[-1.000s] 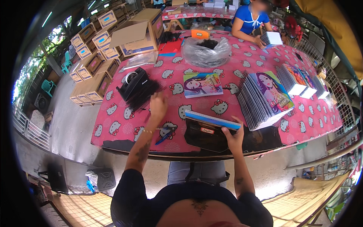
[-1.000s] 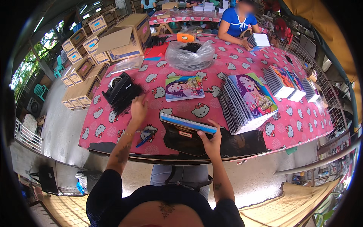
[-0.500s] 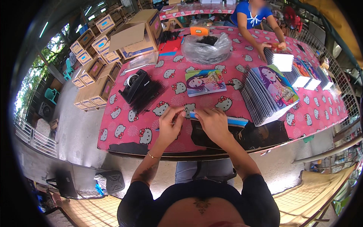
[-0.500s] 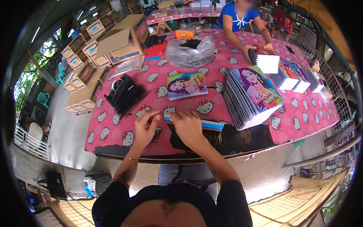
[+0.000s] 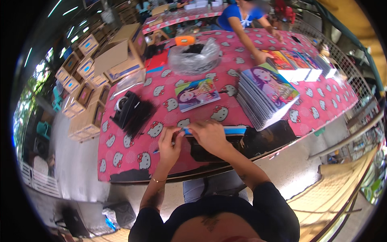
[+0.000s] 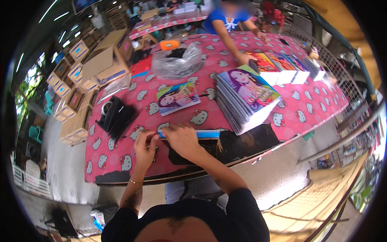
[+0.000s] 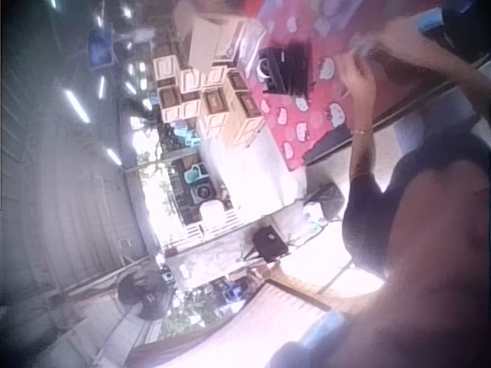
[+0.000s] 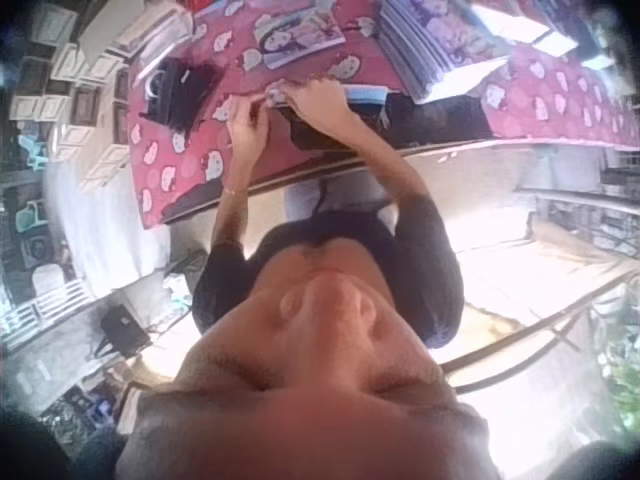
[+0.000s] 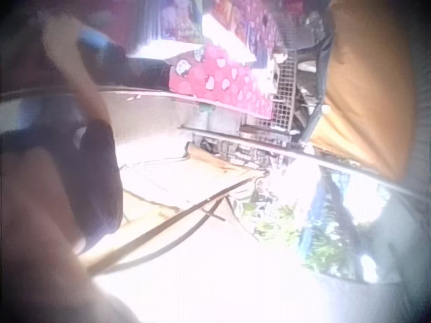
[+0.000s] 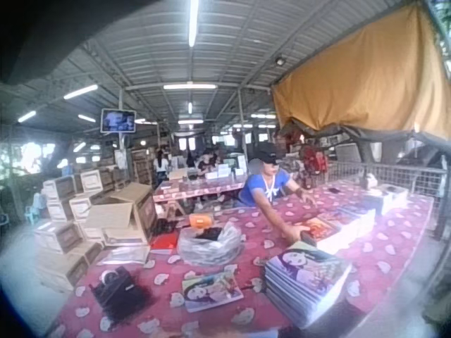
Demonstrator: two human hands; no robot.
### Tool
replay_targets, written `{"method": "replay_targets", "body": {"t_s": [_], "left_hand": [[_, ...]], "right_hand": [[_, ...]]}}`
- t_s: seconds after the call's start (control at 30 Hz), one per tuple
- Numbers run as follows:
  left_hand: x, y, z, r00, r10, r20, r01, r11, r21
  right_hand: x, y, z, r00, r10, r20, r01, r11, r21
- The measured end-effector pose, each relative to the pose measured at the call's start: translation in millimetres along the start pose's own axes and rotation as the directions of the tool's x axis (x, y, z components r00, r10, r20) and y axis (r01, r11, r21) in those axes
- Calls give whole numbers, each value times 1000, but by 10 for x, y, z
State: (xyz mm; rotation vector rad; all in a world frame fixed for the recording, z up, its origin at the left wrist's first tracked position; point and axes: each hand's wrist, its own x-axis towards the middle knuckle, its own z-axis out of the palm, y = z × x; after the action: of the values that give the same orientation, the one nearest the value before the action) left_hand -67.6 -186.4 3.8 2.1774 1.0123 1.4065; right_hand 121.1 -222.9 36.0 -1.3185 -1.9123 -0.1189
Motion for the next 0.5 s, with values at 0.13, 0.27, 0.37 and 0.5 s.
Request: {"method": "replay_targets", "body": {"t_s": [0.13,0.27,0.37,0.5], "left_hand": [[111,42,-100,983,-89,159,90,996,5],[269,34,-157,953,-17,303,32,998,-45],[407,52,-211,913,11,409,13,998,-57],[450,209,-199,915,90,393,-113,993,35]], "right_hand": [[-12,40,9,999,-33,-4,33,999,18],[-14,54,-15,1000,-22,-3,22,999,47],[-32,80,-47,1000,-2,20,0,996,84],[-34,96,-99,996,-19,84,7,989,146]]}}
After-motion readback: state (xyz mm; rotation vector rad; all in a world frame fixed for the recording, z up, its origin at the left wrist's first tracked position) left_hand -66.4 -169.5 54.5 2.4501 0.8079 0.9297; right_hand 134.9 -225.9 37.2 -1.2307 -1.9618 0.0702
